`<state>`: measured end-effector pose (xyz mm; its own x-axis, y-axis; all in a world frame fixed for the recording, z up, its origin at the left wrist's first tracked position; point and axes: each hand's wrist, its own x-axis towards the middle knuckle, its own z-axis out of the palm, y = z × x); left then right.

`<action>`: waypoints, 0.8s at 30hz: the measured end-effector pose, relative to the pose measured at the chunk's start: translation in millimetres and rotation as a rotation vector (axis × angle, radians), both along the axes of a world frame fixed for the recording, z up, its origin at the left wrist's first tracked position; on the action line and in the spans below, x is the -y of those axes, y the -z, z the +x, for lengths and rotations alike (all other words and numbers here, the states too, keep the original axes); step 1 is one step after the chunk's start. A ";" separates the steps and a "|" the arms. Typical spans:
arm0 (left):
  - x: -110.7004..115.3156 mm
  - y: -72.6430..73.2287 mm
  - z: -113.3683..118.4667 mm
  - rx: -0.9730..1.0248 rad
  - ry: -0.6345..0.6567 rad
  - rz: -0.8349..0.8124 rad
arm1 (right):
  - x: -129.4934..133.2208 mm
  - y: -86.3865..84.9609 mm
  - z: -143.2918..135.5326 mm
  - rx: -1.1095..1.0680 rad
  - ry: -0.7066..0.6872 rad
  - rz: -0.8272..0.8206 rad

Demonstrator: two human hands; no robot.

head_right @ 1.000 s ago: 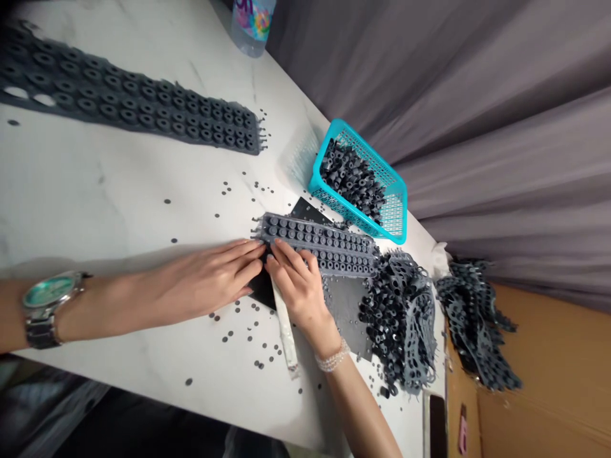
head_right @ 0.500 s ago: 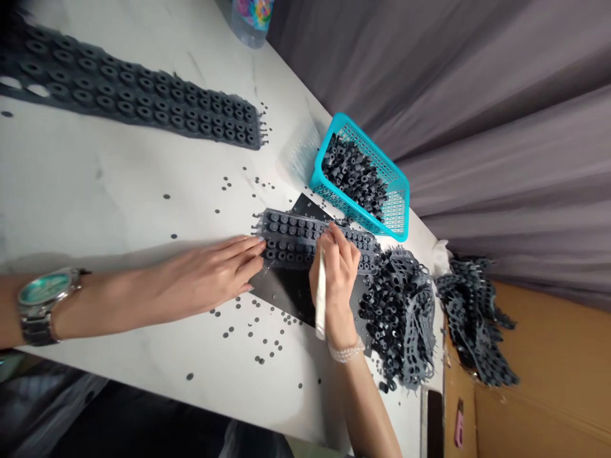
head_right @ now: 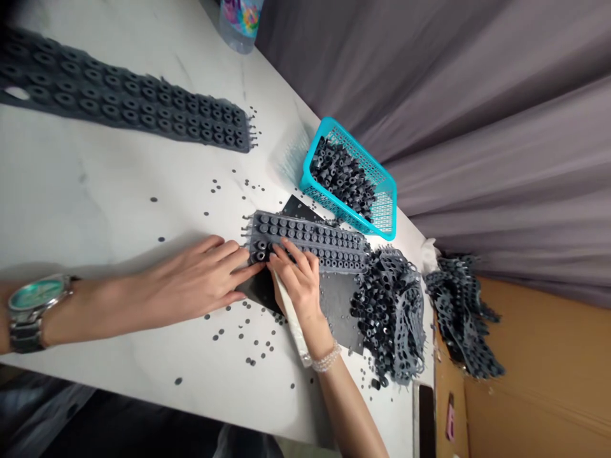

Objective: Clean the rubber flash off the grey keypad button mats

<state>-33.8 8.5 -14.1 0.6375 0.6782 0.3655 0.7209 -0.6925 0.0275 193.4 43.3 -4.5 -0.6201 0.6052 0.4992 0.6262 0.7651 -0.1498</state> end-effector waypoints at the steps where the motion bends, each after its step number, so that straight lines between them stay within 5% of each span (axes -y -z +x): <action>1: 0.2 2.4 -0.4 0.014 -0.002 -0.001 | -0.2 0.7 0.9 0.011 -0.006 0.003; 13: -1.2 7.8 3.2 0.064 0.017 -0.081 | -6.4 -15.8 -4.6 0.300 -0.097 0.102; 20: -1.3 11.7 -2.2 0.035 0.038 -0.084 | -38.4 -16.6 35.0 -0.019 0.316 0.308; 24: -1.9 8.0 -1.2 0.030 0.035 -0.081 | -16.6 -12.5 26.9 -0.077 0.191 0.117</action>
